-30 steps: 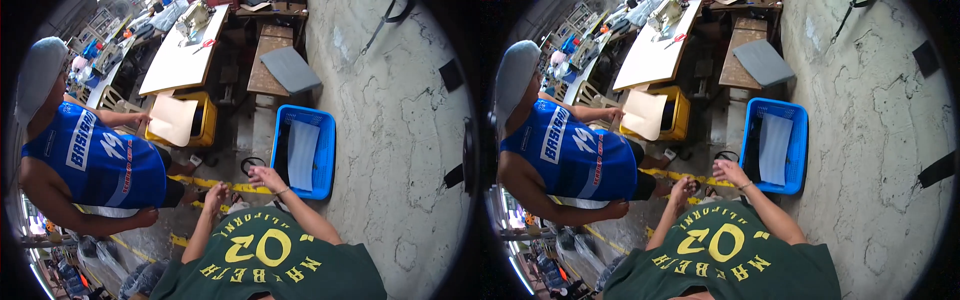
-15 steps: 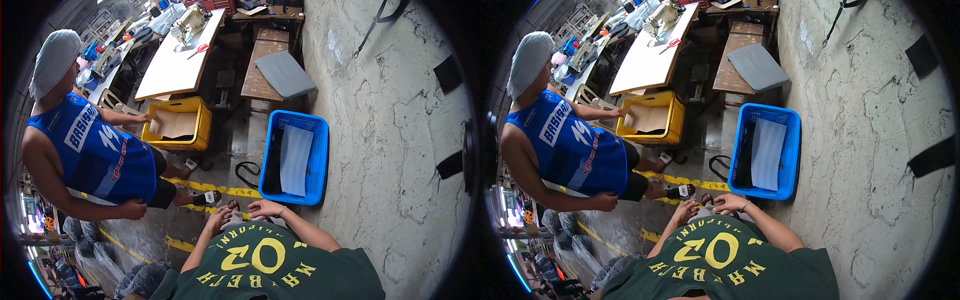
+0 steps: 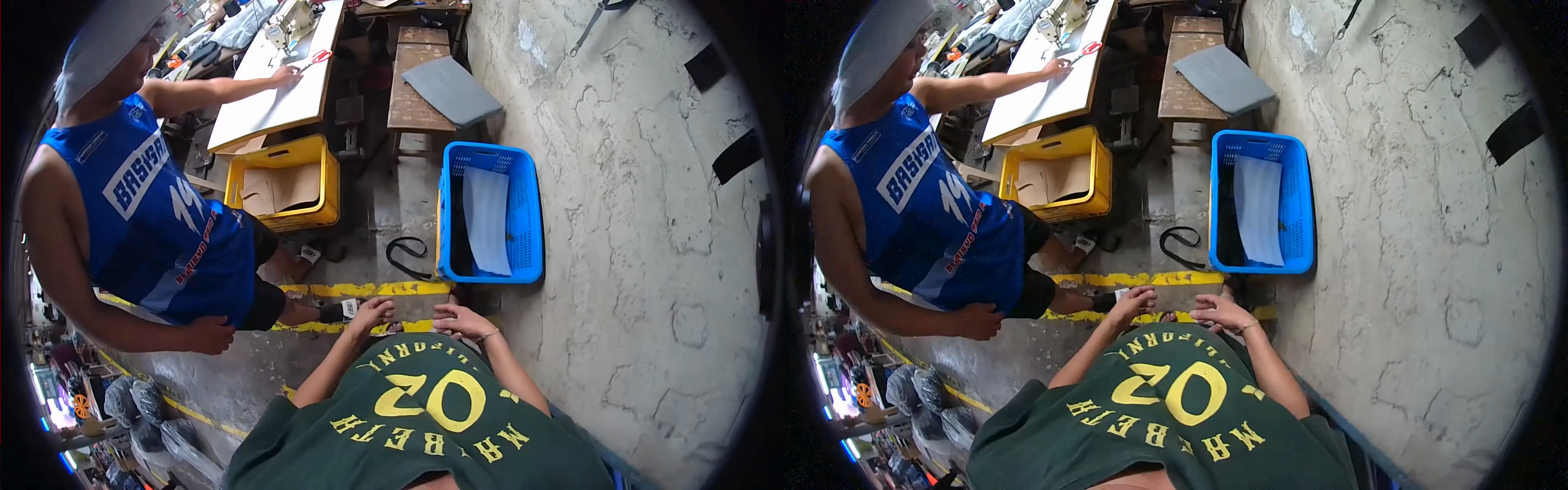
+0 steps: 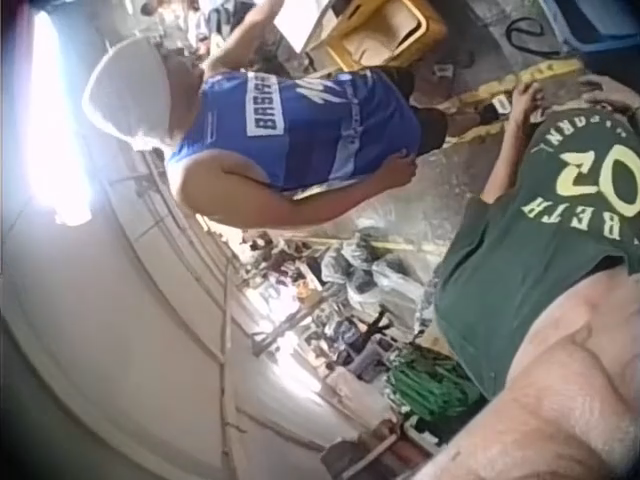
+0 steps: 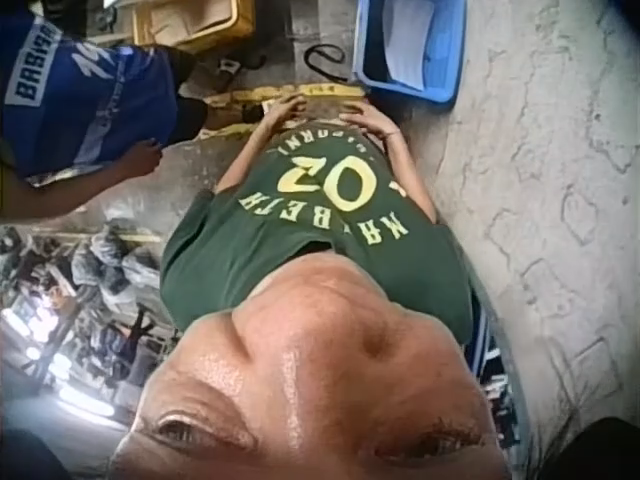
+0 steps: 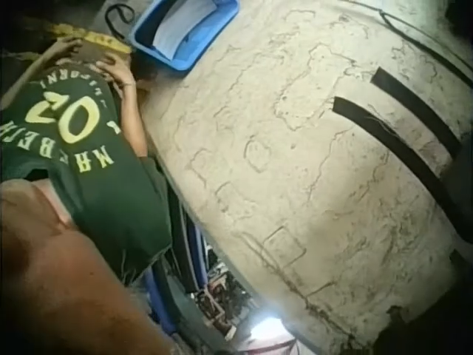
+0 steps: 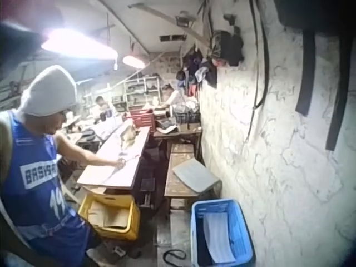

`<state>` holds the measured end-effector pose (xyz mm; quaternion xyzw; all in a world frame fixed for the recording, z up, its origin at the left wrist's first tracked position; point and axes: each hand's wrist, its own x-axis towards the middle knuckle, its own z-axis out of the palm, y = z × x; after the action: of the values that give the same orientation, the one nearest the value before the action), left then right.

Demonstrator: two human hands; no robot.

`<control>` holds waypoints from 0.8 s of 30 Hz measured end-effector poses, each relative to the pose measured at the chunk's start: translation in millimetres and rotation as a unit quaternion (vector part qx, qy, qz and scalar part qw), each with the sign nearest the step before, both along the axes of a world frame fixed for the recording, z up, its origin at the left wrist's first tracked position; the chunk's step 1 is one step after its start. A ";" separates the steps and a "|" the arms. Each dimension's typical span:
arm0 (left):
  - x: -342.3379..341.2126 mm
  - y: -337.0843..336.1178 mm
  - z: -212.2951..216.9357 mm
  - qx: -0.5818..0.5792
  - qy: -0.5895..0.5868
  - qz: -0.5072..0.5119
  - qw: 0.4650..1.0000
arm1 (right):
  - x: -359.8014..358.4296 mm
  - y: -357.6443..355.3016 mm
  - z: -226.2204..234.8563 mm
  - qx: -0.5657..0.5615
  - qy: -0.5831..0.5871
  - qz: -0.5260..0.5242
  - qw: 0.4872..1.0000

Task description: Measuring and marking a strip of material with a pencil, then cutting it along a ruler using a utility knife on a workbench.

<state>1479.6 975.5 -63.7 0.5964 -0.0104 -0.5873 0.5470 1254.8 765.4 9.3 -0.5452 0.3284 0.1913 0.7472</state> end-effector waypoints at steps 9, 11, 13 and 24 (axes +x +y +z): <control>15.5 64.3 -99.2 0.063 -0.035 -0.182 0.981 | -71.6 100.4 -35.0 -0.042 0.018 -0.147 0.988; 26.5 82.3 -141.1 0.126 -0.141 -0.227 0.955 | -79.4 111.3 -21.9 -0.062 0.044 -0.170 0.983; 46.5 97.8 -164.8 0.153 -0.199 -0.273 0.929 | -85.0 120.5 -17.9 -0.070 0.047 -0.208 0.975; 17.4 112.2 -158.8 0.228 -0.165 -0.433 0.856 | -162.4 176.3 -3.3 -0.102 0.139 -0.292 0.941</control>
<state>1497.0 1087.7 -222.5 0.7281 -0.2234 -0.6435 0.0768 1092.4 941.7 6.0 -0.4661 0.5918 0.0041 0.6577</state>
